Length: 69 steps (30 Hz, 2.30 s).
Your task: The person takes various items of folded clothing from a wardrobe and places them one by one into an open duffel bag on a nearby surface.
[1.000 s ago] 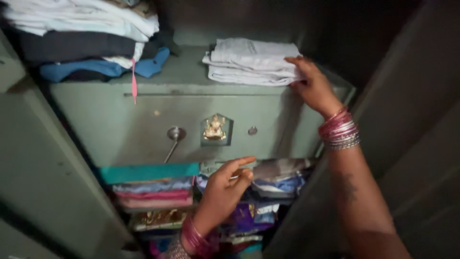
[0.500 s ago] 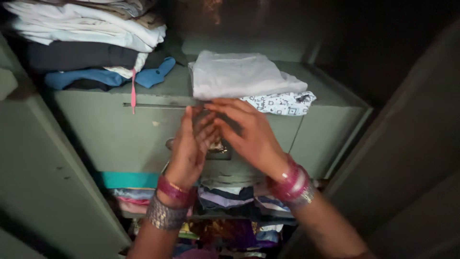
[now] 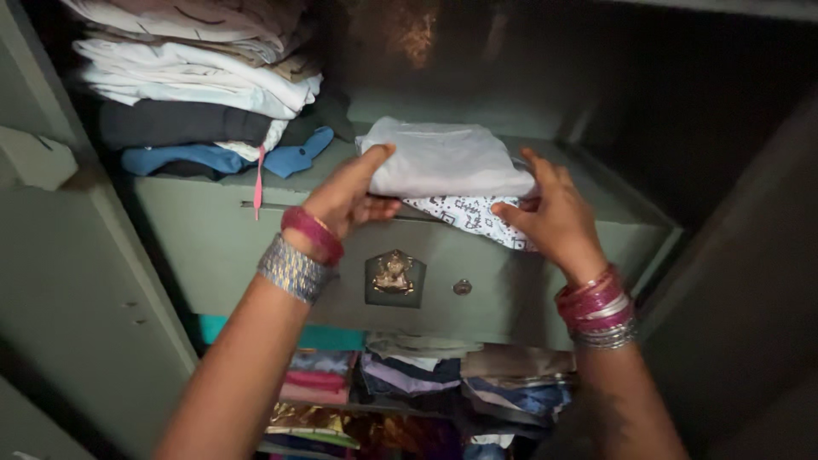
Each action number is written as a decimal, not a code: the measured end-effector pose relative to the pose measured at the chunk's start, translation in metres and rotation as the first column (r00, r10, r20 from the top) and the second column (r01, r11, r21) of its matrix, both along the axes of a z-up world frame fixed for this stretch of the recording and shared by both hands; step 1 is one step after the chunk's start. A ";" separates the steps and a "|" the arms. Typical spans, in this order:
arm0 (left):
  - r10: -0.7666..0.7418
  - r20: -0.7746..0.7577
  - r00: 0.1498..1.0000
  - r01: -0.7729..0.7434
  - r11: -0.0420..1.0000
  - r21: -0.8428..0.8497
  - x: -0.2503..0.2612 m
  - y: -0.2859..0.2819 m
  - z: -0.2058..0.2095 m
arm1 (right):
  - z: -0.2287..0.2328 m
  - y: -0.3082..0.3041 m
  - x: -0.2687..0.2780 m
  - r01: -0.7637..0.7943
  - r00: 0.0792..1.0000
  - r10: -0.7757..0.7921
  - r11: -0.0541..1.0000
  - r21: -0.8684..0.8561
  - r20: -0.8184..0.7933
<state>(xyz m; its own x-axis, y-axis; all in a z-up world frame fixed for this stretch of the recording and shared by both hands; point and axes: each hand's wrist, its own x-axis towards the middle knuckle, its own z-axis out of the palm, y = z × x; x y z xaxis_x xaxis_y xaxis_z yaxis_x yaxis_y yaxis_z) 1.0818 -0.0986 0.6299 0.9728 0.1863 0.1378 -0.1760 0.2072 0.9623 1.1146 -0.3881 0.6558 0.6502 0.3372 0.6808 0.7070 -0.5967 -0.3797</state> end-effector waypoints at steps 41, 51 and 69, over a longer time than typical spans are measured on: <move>-0.043 0.189 0.981 0.118 0.905 -0.408 -0.259 0.017 -0.093 | -0.109 0.127 -0.027 -0.151 0.170 0.983 -0.045 0.988 0.070; 0.146 -0.013 0.989 -0.135 0.873 -0.469 -0.397 0.027 -0.192 | -0.270 0.121 -0.146 -0.061 -0.009 0.947 0.321 0.945 -0.322; 0.679 -0.231 0.697 -0.697 0.563 -0.444 -0.639 -0.070 -0.292 | -0.429 0.137 -0.295 -0.204 -0.458 0.682 0.543 0.814 -0.570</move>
